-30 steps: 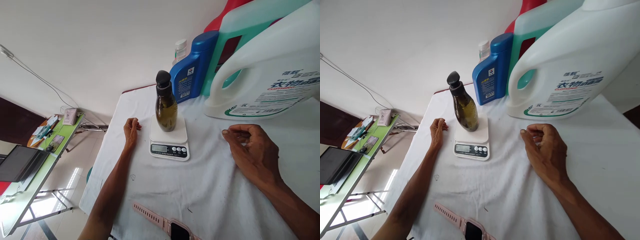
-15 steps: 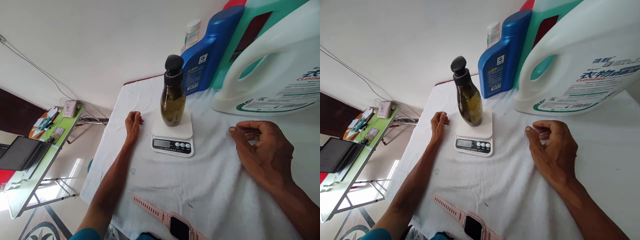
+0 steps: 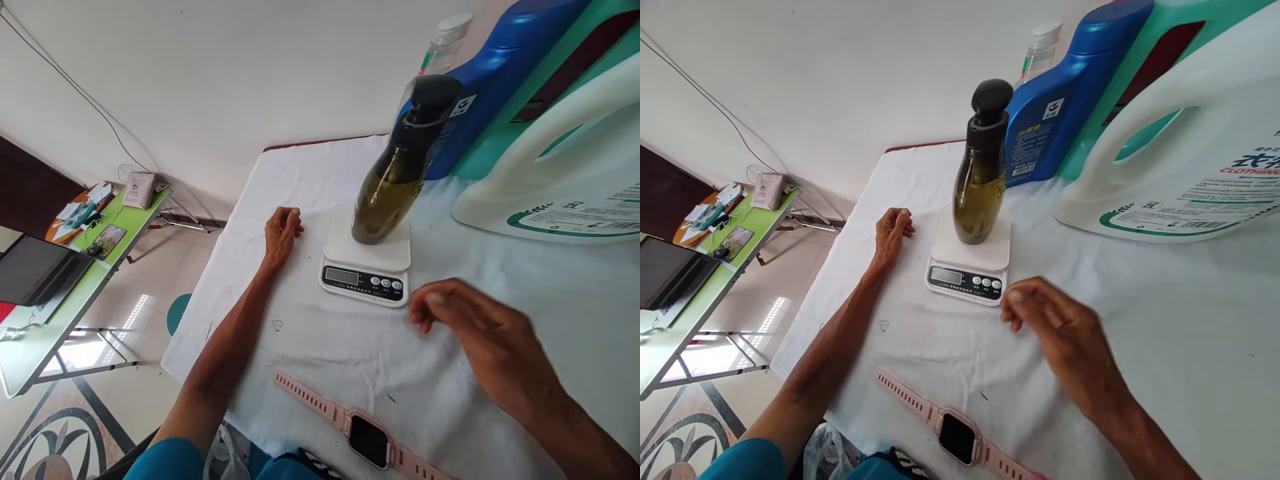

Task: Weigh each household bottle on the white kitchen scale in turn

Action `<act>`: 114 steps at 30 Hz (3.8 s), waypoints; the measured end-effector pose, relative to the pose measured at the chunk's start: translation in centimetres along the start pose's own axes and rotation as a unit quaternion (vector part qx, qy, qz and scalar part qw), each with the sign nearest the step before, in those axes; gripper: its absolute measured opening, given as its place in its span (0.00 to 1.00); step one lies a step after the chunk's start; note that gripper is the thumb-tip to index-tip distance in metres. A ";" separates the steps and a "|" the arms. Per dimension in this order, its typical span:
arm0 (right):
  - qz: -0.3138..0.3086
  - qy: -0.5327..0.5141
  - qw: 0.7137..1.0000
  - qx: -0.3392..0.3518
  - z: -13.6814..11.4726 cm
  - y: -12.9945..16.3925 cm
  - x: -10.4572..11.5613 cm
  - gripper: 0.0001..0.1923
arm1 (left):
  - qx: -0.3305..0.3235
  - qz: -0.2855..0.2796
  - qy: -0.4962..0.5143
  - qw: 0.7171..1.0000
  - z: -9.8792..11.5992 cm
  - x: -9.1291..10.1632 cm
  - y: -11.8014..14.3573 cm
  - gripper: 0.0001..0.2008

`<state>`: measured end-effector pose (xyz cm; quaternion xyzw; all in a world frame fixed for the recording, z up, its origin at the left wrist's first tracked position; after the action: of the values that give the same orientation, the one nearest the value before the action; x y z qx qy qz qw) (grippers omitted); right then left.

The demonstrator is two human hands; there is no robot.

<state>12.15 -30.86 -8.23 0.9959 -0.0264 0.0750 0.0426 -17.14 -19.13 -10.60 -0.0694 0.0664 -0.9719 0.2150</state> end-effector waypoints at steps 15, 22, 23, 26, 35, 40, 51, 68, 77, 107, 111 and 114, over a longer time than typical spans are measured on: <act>-0.270 0.022 0.961 0.051 1.3 2.3 -4.2 0.18 | -0.120 -0.051 -0.002 0.991 9.0 -2.3 3.0 0.36; -0.250 -0.005 0.965 0.084 2.0 2.8 -5.0 0.12 | -0.195 -0.124 -0.107 0.967 11.8 -6.9 3.5 0.45; -0.250 -0.011 0.964 0.087 2.1 2.8 -5.0 0.11 | -0.199 -0.112 -0.131 0.965 11.8 -7.4 3.5 0.40; -0.246 -0.028 0.964 0.097 2.1 2.7 -5.0 0.08 | -0.194 -0.055 -0.205 0.958 11.7 -8.4 3.5 0.27; -0.232 -0.032 0.969 0.082 2.0 2.8 -5.1 0.05 | -0.218 -0.106 -0.147 0.959 15.0 -11.4 5.4 0.24; -0.231 -0.030 0.970 0.070 2.1 2.7 -5.2 0.07 | -0.180 -0.301 -0.073 0.934 15.9 -17.1 7.8 0.25; -0.249 -0.039 0.967 0.048 2.0 2.6 -5.0 0.08 | -0.166 -0.413 -0.129 0.886 12.8 -24.7 9.1 0.41; -0.243 -0.035 0.968 0.057 2.8 2.2 -5.3 0.08 | -0.263 -0.218 -0.048 0.938 14.9 -18.5 6.3 0.23; -0.245 -0.035 0.965 0.086 2.8 2.3 -5.1 0.10 | -0.104 -0.080 -0.089 0.987 11.3 -17.6 -7.4 0.36; -0.250 -0.029 0.965 0.069 2.2 2.3 -4.7 0.14 | -0.058 -0.167 0.103 0.979 13.0 -4.7 0.1 0.25; -0.254 -0.029 0.964 0.068 2.0 2.3 -4.6 0.15 | -0.033 -0.164 0.099 0.981 11.9 -4.1 1.1 0.27; -0.254 -0.025 0.965 0.066 1.9 2.2 -4.6 0.15 | -0.023 -0.173 0.097 0.980 11.3 -4.2 1.1 0.26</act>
<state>7.75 -33.04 -10.66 0.9722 0.2311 0.0381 -0.0060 -11.12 -19.47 -0.18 0.0096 0.0962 -0.9947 0.0349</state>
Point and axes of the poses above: each hand's wrist, its own y-axis away from the middle knuckle, its own x-axis out of the back of the hand, z = x × y, the point moved 1 cm from there along -y, towards the middle knuckle, and after that the axes turned 8 degrees about z, right-handed, at the moved point
